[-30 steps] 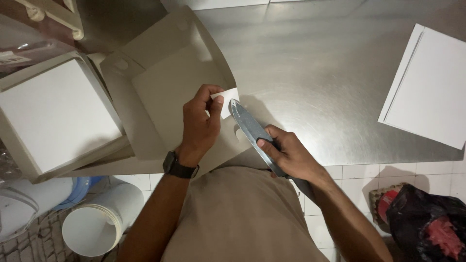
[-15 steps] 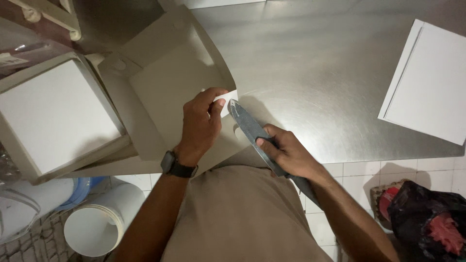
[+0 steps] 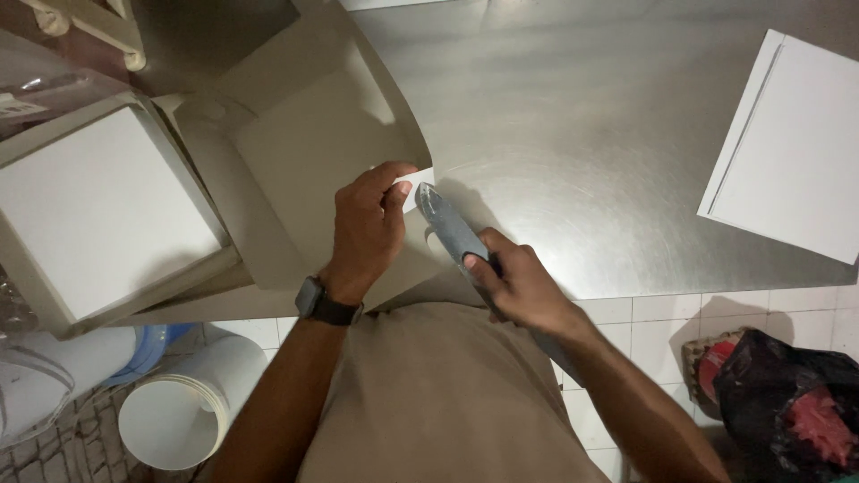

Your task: Assembling a cardboard box by folding flaps and trimming excess material with a knife

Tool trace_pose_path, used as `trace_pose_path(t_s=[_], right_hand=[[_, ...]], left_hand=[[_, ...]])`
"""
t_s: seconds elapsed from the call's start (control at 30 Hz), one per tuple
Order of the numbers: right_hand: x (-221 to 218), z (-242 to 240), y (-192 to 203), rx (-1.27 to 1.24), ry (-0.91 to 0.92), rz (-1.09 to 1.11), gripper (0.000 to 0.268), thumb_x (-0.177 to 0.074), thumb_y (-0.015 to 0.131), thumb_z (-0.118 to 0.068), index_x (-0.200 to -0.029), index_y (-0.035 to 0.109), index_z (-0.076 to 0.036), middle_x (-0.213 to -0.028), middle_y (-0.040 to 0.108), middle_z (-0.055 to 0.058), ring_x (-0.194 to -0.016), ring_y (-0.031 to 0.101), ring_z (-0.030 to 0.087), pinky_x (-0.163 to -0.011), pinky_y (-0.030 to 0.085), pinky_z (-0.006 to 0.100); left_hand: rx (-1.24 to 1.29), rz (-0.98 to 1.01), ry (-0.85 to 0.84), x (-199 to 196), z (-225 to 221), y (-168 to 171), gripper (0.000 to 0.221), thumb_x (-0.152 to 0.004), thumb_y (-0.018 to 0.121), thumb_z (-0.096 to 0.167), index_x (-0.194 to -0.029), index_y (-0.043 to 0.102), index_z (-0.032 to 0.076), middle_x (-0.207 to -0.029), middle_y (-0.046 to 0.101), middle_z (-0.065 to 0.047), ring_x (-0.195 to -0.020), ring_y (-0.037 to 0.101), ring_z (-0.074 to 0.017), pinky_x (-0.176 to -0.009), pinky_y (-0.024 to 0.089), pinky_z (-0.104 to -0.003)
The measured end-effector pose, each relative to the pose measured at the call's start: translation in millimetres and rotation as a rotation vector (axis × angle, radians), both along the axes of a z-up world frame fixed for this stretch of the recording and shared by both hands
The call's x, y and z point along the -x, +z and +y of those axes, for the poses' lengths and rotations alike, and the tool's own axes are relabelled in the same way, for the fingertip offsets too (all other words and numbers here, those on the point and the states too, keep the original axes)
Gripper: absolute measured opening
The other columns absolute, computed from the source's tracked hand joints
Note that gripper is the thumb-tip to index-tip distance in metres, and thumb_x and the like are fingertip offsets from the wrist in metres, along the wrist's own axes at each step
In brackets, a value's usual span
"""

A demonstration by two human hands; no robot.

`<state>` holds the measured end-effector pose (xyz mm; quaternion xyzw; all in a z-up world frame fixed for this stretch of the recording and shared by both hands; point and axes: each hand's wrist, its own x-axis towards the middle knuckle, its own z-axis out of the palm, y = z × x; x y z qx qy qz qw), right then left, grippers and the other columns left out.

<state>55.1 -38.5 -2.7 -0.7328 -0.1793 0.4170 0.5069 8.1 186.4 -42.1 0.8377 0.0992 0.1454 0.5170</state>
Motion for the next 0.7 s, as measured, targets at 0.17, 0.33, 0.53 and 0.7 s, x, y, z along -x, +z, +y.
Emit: trace_pose_path(t_s=[0.17, 0.33, 0.53, 0.7], right_hand=[[-0.9, -9.6, -42.9, -0.035, 0.050, -0.112, 0.016, -0.103, 0.057, -0.017, -0.099, 0.059, -0.001, -0.047, 0.056, 0.017, -0.046, 0.071, 0.032, -0.037, 0.047, 0.032], [0.2, -0.7, -6.8, -0.066, 0.019, -0.040, 0.014, -0.103, 0.055, -0.015, -0.100, 0.062, -0.003, -0.046, 0.057, 0.016, -0.039, 0.069, 0.026, -0.037, 0.052, 0.026], [-1.6, 4.0, -3.7, -0.045, 0.061, -0.103, 0.015, -0.102, 0.055, -0.013, -0.101, 0.061, 0.001, -0.048, 0.057, 0.017, -0.044, 0.070, 0.030, -0.039, 0.047, 0.032], [-2.1, 6.4, -8.4, -0.065, 0.039, -0.001, 0.016, -0.102, 0.051, -0.012, -0.103, 0.062, 0.000, -0.049, 0.055, 0.013, -0.039, 0.067, 0.025, -0.038, 0.051, 0.029]], left_hand=[[-0.015, 0.010, 0.013, 3.7, 0.7, -1.0, 0.026, -0.109, 0.049, 0.019, -0.114, 0.072, 0.006, -0.082, 0.066, -0.016, -0.067, 0.065, -0.0308, -0.063, 0.052, -0.039], [-0.048, -0.025, -0.006, 3.3, -0.6, -4.6, 0.034, -0.111, 0.044, 0.029, -0.113, 0.070, 0.007, -0.086, 0.064, -0.013, -0.070, 0.064, -0.0294, -0.065, 0.054, -0.038], [-0.030, -0.013, 0.009, 5.0, 2.5, -9.1, 0.030, -0.110, 0.048, 0.028, -0.112, 0.070, 0.008, -0.087, 0.057, -0.011, -0.071, 0.061, -0.0271, -0.065, 0.051, -0.038], [-0.055, 0.035, 0.006, 6.3, 5.9, -10.2, 0.022, -0.108, 0.049, 0.014, -0.113, 0.069, 0.006, -0.087, 0.055, -0.009, -0.070, 0.058, -0.0244, -0.066, 0.048, -0.036]])
